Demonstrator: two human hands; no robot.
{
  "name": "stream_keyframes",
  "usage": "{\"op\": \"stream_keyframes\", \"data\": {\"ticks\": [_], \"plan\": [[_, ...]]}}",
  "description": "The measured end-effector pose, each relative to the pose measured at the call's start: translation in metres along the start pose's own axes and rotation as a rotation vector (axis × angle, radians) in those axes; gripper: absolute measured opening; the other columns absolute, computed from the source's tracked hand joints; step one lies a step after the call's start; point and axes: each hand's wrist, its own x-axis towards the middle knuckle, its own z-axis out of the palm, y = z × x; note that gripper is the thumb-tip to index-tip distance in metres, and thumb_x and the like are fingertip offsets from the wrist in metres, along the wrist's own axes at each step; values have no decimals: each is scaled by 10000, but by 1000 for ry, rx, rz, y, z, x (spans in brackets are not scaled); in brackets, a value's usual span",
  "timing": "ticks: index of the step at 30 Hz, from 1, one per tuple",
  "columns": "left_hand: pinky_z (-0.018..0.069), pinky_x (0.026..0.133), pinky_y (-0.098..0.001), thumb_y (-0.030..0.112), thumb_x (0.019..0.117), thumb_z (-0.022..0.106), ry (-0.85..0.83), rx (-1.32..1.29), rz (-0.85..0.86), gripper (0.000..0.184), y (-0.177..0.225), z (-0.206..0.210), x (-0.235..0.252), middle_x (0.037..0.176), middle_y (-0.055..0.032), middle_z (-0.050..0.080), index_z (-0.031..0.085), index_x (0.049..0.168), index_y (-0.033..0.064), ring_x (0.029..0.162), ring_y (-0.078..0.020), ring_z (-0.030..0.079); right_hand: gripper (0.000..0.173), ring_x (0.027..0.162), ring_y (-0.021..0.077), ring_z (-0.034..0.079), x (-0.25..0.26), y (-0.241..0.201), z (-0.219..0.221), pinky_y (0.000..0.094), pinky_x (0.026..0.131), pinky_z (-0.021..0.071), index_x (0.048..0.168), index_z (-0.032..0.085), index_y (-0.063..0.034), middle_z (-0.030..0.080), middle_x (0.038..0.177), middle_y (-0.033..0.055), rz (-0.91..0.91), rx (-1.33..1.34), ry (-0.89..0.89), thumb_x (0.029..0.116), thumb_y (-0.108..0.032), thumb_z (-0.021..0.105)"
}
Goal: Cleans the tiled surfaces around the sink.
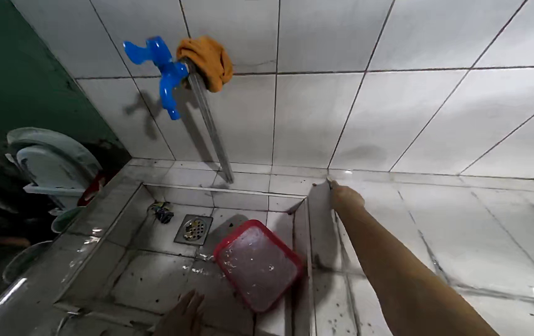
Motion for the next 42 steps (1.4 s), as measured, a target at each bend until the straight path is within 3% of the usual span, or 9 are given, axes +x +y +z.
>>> {"op": "stream_keyframes", "data": {"ticks": [5,9,17,24,27,31,35,39,42], "plan": [[445,1045,-647,217,1057,438,8,-9,6,397,-4,2,-1,1482,-184,564,664,1356,87,1300,-434,584,541,1109,492,664,-39,20,9,667,869,530,1621,309,-205,668,1226,282,-42,-82,-45,1097,-203,440],[454,1033,-641,222,1061,431,-18,6,2,394,-1,1,-1,1473,-179,573,668,1346,89,1282,-431,597,537,1061,477,681,-85,43,12,656,852,534,1626,328,-244,694,1176,261,-60,-156,-85,1102,-263,443],[437,1059,-635,194,1062,421,-29,-12,14,394,-2,-1,1,1458,-187,586,677,1331,60,1288,-416,601,424,1212,488,618,33,-13,-4,697,903,495,1462,512,-50,620,1333,289,21,-32,-15,1078,-223,466],[440,1043,-642,188,1055,434,-28,-18,-7,382,2,-3,0,1434,-175,610,695,1308,72,1270,-418,613,572,1106,495,666,-48,37,17,666,903,524,1644,269,-188,670,1223,294,-68,-103,-75,1101,-223,446],[433,1042,-647,197,1062,436,-45,-12,-18,375,4,-5,-1,1444,-168,602,687,1315,78,1278,-411,606,531,1060,506,676,-37,31,15,672,857,534,1607,335,-163,679,1168,306,-59,-135,-57,1093,-205,462],[419,1050,-653,174,1063,433,-79,-14,-35,375,9,-9,1,1450,-181,594,680,1324,65,1288,-422,597,510,1172,521,626,25,5,4,699,898,505,1563,375,-76,624,1287,324,-21,-50,-38,1074,-174,483],[439,1025,-661,171,1055,450,-29,-5,-14,363,3,-4,-2,1422,-186,615,695,1303,71,1263,-421,617,433,1243,476,597,27,-34,8,661,946,503,1392,518,74,588,1358,303,-77,-50,-43,1023,-148,568],[431,1050,-646,155,1062,444,-62,-26,-5,365,3,-5,1,1427,-196,609,687,1313,49,1269,-420,613,493,1248,457,607,6,-78,17,650,958,503,1557,404,-61,603,1374,270,-156,52,-76,1090,-218,427],[427,1053,-643,141,1052,441,-73,-18,-24,368,2,-6,3,1430,-192,608,689,1310,55,1274,-411,611,501,1249,474,601,22,-51,6,681,970,483,1547,429,-73,605,1367,281,-198,-14,-81,1074,-224,489]]}}
